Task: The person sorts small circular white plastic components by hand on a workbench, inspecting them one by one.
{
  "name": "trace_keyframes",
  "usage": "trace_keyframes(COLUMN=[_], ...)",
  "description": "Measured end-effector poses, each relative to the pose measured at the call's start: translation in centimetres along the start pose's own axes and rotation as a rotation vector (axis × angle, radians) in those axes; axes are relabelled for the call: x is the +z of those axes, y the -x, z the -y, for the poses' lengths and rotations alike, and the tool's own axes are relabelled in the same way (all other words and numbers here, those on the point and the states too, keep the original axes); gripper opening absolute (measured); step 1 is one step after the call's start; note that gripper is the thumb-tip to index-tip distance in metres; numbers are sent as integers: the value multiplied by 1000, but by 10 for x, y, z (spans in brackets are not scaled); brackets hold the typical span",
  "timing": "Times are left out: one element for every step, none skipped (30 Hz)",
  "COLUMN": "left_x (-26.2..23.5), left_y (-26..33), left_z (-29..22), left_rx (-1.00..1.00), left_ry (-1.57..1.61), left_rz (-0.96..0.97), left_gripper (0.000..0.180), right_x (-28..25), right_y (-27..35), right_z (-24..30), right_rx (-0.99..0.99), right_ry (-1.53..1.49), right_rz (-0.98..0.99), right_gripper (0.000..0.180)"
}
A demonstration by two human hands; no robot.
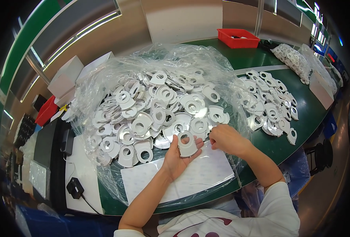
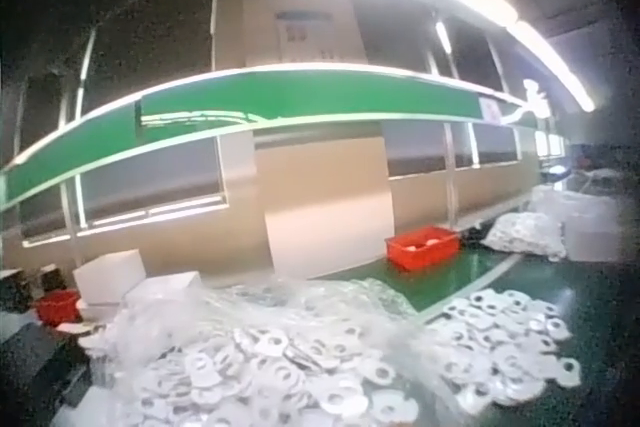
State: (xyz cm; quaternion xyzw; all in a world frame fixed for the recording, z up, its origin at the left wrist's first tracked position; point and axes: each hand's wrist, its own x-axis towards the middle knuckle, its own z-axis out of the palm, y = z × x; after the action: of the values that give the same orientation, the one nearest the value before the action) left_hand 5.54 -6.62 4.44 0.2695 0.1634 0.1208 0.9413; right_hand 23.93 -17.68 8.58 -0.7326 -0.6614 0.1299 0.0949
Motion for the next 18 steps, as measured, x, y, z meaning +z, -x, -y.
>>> trace_keyframes(left_x=[0, -1, -2, -4, -6, -7, -7, -8, -7, -7, -6, -7, -8, -10, -11, -12, -14, -15], left_y=[0, 0, -1, -1, -2, -3, -3, -4, -5, -5, -6, -7, -7, -7, -6, -5, -5, -5], left_z=[-1, -1, -2, -2, -2, -2, -2, -2, -2, -1, -1, -1, -2, -3, -4, -5, -5, -4], left_rx=[-6, -12, -11, -7, -4, -6, -2, 0, -2, -2, -3, -4, -11, -19, -19, -15, -10, -13], left_ry=[11, 21, 23, 20, 18, 19, 11, 4, 5, 4, 3, 4, 12, 20, 22, 22, 22, 25], left_rz=[2, 4, 2, 21, 41, 42, 32, 22, 25, 22, 19, 20, 24, 28, 27, 17, 6, 12], left_gripper=[69, 69, 69, 69, 69, 69, 69, 69, 69, 69, 69, 69, 69, 69, 69, 69, 68, 68], right_x=[3, 4, 4, 1, -1, -2, -4, -5, -6, -7, -9, -14, -24, -33, -41, -48, -52, -56], right_y=[1, 1, 0, -1, -3, -5, -7, -7, -7, -5, -3, -1, 2, 5, 8, 10, 9, 11], right_z=[0, 0, -1, -2, -3, -5, -7, -8, -9, -11, -12, -11, -7, -3, -2, -1, -2, -5], right_rx=[-19, -38, -39, -48, -57, -56, -65, -73, -70, -104, -136, -135, -138, -141, -141, -126, -111, -106], right_ry=[28, 56, 55, 28, 0, 0, -22, -45, -44, -50, -55, -55, -114, -173, -172, -332, -493, -489], right_rz=[-63, -125, -124, -122, -120, -119, -71, -23, -23, -12, -1, -1, 36, 73, 76, 89, 102, 102], right_gripper=[14, 13, 13, 11, 10, 10, 10, 10, 10, 11, 12, 12, 11, 10, 10, 10, 10, 10])
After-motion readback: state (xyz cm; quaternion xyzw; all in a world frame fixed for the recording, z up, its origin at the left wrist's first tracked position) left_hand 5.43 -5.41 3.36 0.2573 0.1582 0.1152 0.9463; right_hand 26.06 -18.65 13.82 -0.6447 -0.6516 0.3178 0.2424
